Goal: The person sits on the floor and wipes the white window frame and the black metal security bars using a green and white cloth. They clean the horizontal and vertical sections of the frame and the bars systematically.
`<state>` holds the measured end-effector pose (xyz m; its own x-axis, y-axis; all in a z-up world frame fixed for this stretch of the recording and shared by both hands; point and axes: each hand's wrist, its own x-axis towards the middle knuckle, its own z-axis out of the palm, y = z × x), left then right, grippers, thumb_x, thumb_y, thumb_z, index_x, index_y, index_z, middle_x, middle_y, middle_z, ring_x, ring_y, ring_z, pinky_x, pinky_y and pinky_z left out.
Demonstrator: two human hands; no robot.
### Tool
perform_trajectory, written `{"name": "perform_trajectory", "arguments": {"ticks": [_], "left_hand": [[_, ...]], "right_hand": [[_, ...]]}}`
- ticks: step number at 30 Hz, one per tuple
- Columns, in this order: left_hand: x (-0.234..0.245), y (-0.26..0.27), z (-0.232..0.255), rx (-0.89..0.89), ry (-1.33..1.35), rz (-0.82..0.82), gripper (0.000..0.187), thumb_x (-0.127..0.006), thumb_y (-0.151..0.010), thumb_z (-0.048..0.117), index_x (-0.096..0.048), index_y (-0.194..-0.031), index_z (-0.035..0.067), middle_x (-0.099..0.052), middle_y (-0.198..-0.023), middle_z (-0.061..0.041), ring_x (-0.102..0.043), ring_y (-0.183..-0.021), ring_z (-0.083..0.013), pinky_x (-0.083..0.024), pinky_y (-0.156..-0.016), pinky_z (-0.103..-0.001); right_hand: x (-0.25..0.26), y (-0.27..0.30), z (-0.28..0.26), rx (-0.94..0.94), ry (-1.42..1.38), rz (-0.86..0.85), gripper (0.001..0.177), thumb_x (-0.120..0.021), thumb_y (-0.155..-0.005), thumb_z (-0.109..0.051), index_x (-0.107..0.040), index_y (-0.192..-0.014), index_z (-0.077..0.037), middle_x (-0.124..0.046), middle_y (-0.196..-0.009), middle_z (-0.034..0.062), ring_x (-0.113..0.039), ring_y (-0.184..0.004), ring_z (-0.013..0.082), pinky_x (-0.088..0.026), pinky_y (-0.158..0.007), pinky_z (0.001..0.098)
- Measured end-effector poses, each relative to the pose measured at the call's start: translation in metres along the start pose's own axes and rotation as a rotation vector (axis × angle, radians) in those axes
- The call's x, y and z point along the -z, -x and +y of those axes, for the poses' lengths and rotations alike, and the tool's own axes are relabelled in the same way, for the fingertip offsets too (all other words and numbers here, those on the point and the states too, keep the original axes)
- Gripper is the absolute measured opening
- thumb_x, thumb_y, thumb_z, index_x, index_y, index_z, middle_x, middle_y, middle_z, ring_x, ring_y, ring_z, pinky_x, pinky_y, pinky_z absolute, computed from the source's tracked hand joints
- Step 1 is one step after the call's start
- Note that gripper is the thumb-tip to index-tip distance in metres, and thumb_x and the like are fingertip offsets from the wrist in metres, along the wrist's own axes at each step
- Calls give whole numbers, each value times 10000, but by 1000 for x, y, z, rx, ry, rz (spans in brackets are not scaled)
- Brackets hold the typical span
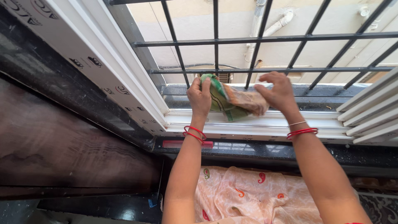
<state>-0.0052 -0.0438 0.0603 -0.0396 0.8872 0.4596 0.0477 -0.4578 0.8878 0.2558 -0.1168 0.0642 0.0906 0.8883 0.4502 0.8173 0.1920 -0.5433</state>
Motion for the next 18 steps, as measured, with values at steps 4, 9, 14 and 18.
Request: {"name": "perform_trajectory", "arguments": {"ticks": [4,9,14,18], "left_hand": [[-18,6,15,-42,129,-35,275,-603,-1048,250,-672,-870,52,-657,-740,-4,-576,-666,-79,-479,-599,-258],[-7,-2,17,-74,-148,154,247,-656,-986,263,-651,-880,40,-666,-749,-44,-638,-659,-139,-503,-596,-288],[19,-2,26,-93,-494,-20,617,-525,-843,64,-517,-1460,69,-637,-1177,-142,-645,-735,-279,-527,-638,-364],[19,7,36,-449,-706,-522,287,-707,-952,244,-700,-1221,143,-680,-805,-68,-652,-769,-273,-484,-849,-465]], "right_hand": [[-25,9,-29,65,-27,-107,464,-817,-755,-430,-776,-990,-32,-741,-1068,141,-637,-1009,300,-496,-903,428],[-43,24,-22,27,106,-214,207,-615,-891,-177,-809,-962,-163,-763,-1044,37,-674,-1013,231,-518,-975,403],[-4,26,-12,-153,-126,-78,220,-611,-891,-27,-730,-1050,-120,-752,-930,89,-663,-857,217,-560,-817,362],[17,9,-25,-293,-344,127,88,-614,-904,32,-582,-931,-46,-732,-912,97,-604,-687,164,-523,-617,313]]}}
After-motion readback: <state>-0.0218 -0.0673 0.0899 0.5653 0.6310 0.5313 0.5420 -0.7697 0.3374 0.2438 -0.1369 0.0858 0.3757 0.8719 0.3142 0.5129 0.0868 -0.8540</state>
